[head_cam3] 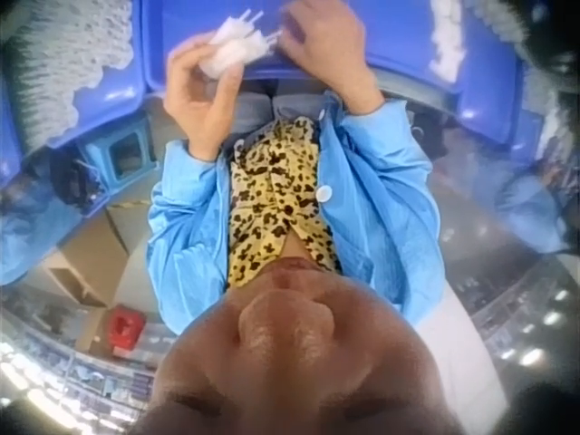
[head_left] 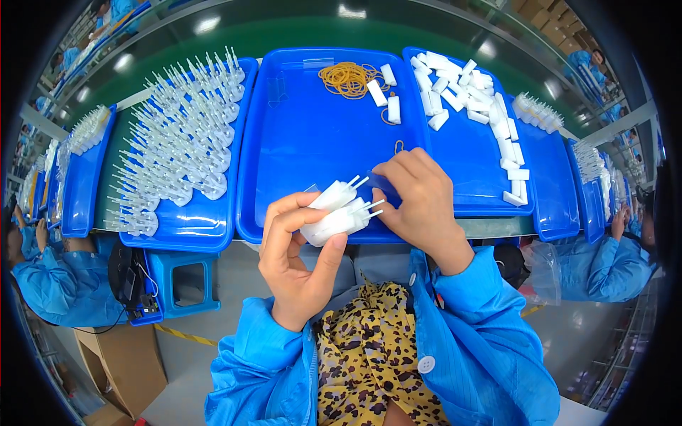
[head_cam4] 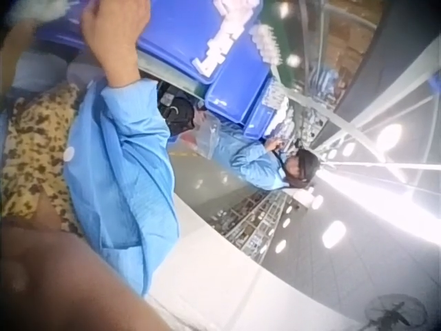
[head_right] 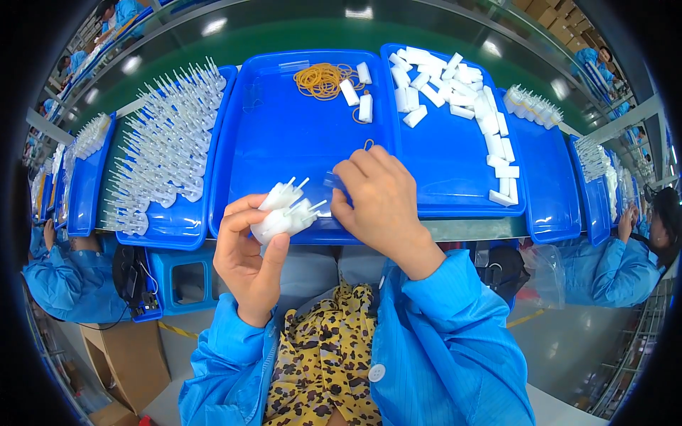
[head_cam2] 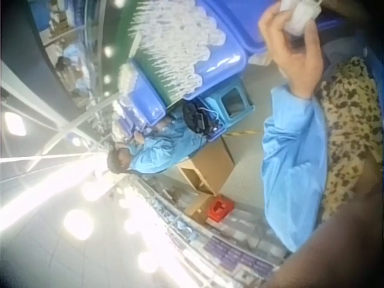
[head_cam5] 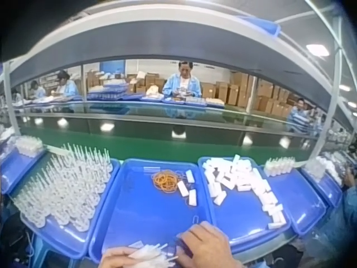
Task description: The person assembles white plastic device components and metal pins by hand at a factory workstation.
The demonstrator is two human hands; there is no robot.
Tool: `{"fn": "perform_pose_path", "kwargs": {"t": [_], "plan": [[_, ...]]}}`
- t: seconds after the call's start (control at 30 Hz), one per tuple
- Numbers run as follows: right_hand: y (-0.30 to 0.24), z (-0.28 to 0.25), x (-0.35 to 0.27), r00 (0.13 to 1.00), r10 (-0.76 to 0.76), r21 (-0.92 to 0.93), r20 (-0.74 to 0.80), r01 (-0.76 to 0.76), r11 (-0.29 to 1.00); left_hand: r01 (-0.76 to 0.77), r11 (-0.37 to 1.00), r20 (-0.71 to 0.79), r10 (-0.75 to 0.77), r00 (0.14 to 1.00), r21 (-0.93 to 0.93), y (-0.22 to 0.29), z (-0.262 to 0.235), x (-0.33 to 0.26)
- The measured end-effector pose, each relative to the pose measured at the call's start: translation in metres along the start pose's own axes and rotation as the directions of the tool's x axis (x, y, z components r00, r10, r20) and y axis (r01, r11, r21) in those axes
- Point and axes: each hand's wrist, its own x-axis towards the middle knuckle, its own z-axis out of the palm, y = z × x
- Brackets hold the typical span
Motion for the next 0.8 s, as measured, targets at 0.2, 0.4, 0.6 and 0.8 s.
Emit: {"fn": "perform_pose_path", "kwargs": {"t": [0.2,0.4,0.6,0.8], "plan": [[0.004,-0.011,-0.013,0.922,0.383,0.606,-0.059,-0.272,0.747,0.013,1.0,0.016,-0.012,1.0,-0.029,0.0,0.001,0.0],[-0.009,-0.018,-0.012,0.962,0.14,0.492,-0.234,-0.007,0.871,-0.017,0.998,0.051,0.015,0.999,0.054,0.002,0.004,0.001],[-0.014,-0.018,-0.017,0.97,0.103,0.533,-0.222,0.033,0.846,-0.059,0.99,0.06,0.051,0.997,0.129,0.001,0.007,0.002],[-0.017,-0.017,-0.027,0.915,0.382,0.833,-0.132,-0.106,0.543,0.003,1.0,-0.003,-0.003,1.0,-0.013,0.002,0.009,0.001]]}}
